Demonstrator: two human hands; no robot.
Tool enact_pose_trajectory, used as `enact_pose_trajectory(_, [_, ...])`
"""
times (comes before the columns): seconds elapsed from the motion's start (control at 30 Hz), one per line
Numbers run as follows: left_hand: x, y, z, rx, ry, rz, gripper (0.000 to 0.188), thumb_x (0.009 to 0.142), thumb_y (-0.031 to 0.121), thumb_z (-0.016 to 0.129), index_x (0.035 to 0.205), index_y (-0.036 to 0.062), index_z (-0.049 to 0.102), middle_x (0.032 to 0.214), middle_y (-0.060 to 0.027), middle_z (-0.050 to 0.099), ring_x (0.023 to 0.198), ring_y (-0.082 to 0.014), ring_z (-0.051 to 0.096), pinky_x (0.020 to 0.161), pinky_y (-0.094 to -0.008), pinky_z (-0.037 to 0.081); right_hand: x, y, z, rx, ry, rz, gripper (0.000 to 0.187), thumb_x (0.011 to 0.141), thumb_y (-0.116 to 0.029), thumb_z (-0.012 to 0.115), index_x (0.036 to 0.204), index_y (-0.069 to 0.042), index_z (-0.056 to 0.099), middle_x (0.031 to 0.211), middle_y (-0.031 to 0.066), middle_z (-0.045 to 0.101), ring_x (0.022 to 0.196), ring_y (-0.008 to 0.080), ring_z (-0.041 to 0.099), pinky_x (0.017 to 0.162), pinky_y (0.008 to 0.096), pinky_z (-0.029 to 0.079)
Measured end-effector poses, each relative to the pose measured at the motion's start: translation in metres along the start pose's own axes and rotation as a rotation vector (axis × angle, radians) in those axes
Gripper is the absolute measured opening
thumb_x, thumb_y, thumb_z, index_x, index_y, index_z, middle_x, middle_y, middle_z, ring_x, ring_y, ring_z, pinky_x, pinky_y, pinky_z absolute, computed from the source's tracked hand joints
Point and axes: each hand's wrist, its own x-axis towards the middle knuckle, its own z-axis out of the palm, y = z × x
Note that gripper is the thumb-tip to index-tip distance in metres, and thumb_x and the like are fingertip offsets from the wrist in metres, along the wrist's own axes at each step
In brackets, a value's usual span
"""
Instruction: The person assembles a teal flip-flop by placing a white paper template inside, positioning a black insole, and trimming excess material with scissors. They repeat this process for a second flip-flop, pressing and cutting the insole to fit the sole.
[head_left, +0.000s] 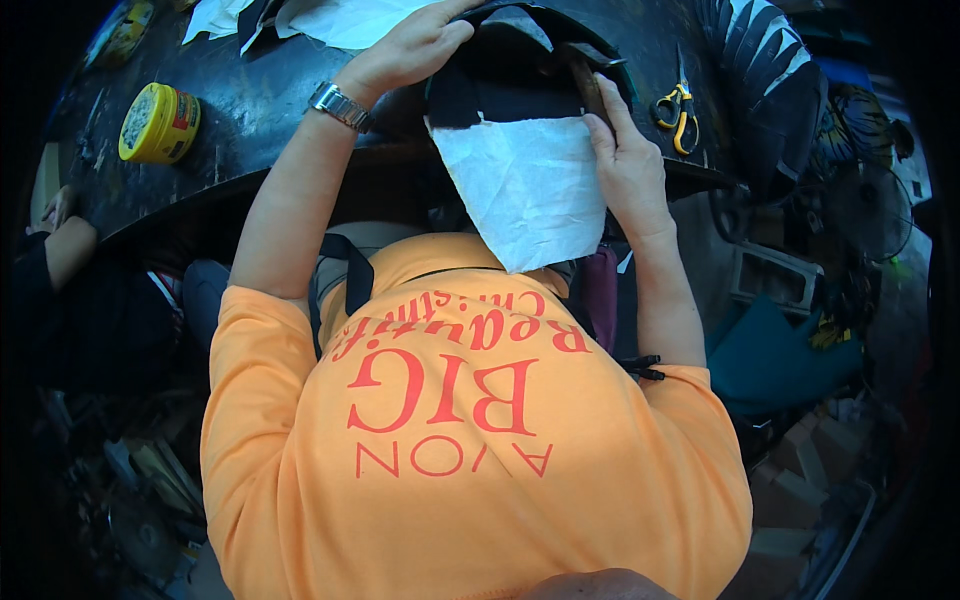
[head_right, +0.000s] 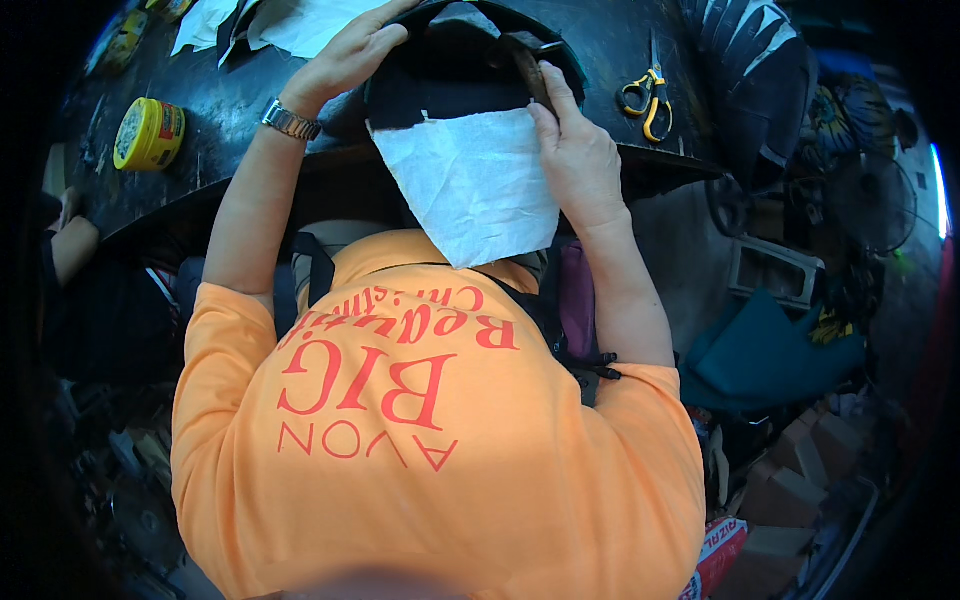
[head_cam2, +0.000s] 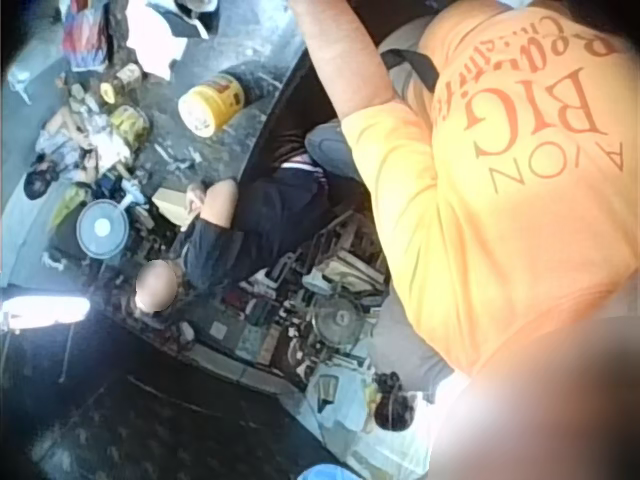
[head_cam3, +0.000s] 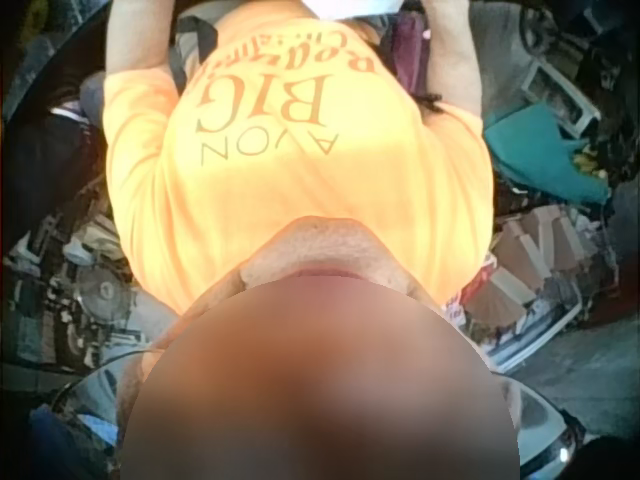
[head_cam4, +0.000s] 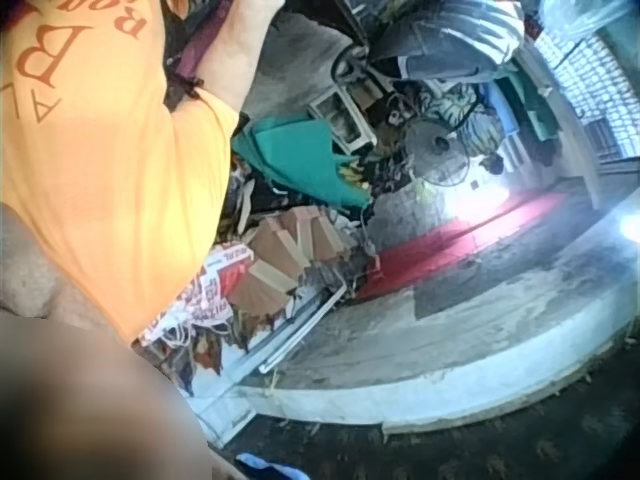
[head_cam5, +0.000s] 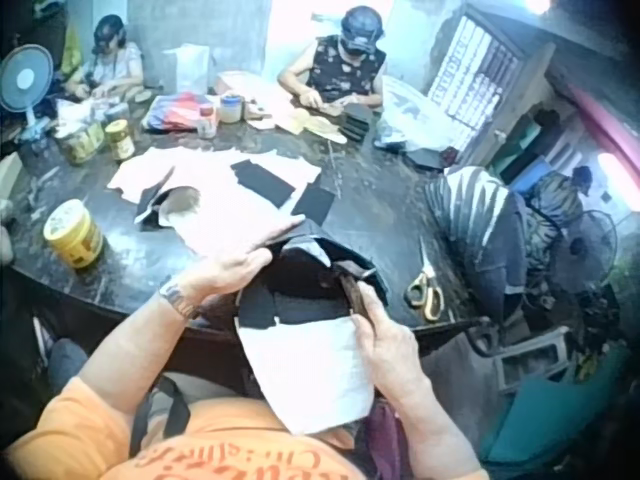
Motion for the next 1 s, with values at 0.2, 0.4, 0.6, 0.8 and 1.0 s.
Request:
enact_pose_trajectory(0.2, [-0.010,-0.005,0.012,-0.286,0.143,-0.400,0.050,0.095,0.009,0.049,0.144,-0.0009,0.053,0.138,-0.0124,0.062,0.130,-0.0246,0.054,0.113,-0.0342,0.038,-0.016,0.008,-0.012,0.499,0.022,-0.045,0.046,0.099,-0.018,0.068,0.144,-0.014,0.058,0.081,0.0083,0.068,0.072,0.0181,0.066,0.069,0.0293,0.051])
enact_pose_trajectory(0.4, [-0.005,0.077,-0.046,-0.566,0.635,-0.105,0.050,0.088,0.007,0.051,0.135,-0.0044,0.060,0.131,-0.0122,0.065,0.111,-0.0187,0.063,0.100,-0.0286,0.048,-0.007,0.037,-0.032,0.811,0.327,0.054,0.040,0.095,-0.013,0.074,0.133,-0.003,0.064,0.080,-0.0003,0.064,0.066,0.0050,0.056,0.057,0.0208,0.044])
enact_pose_trajectory(0.6, [-0.018,0.122,-0.063,0.219,0.533,0.570,0.054,0.089,0.010,0.070,0.142,0.0131,0.059,0.133,-0.0134,0.062,0.125,-0.0283,0.060,0.101,-0.0393,0.052,0.031,0.082,-0.007,0.061,0.445,0.014,0.037,0.087,-0.022,0.079,0.120,-0.007,0.072,0.097,0.0099,0.074,0.089,0.0247,0.069,0.082,0.0396,0.054])
enact_pose_trajectory(0.8, [-0.047,0.077,0.022,0.559,-0.104,0.823,0.053,0.085,0.018,0.072,0.135,0.0318,0.064,0.152,0.0010,0.047,0.144,-0.0226,0.043,0.122,-0.0514,0.029,0.035,0.080,0.002,-0.261,0.365,-0.063,0.037,0.085,-0.022,0.077,0.120,-0.011,0.072,0.104,0.0122,0.069,0.102,0.0319,0.060,0.093,0.0443,0.048])
enact_pose_trajectory(1.0, [-0.112,0.057,0.042,0.457,-0.281,0.468,0.039,0.085,0.022,0.078,0.123,0.0289,0.071,0.156,-0.0007,0.043,0.148,-0.0224,0.038,0.127,-0.0548,0.015,0.014,0.025,-0.016,0.581,0.119,-0.038,0.036,0.089,-0.019,0.078,0.122,-0.008,0.071,0.092,0.0042,0.062,0.080,0.0150,0.060,0.075,0.0283,0.048])
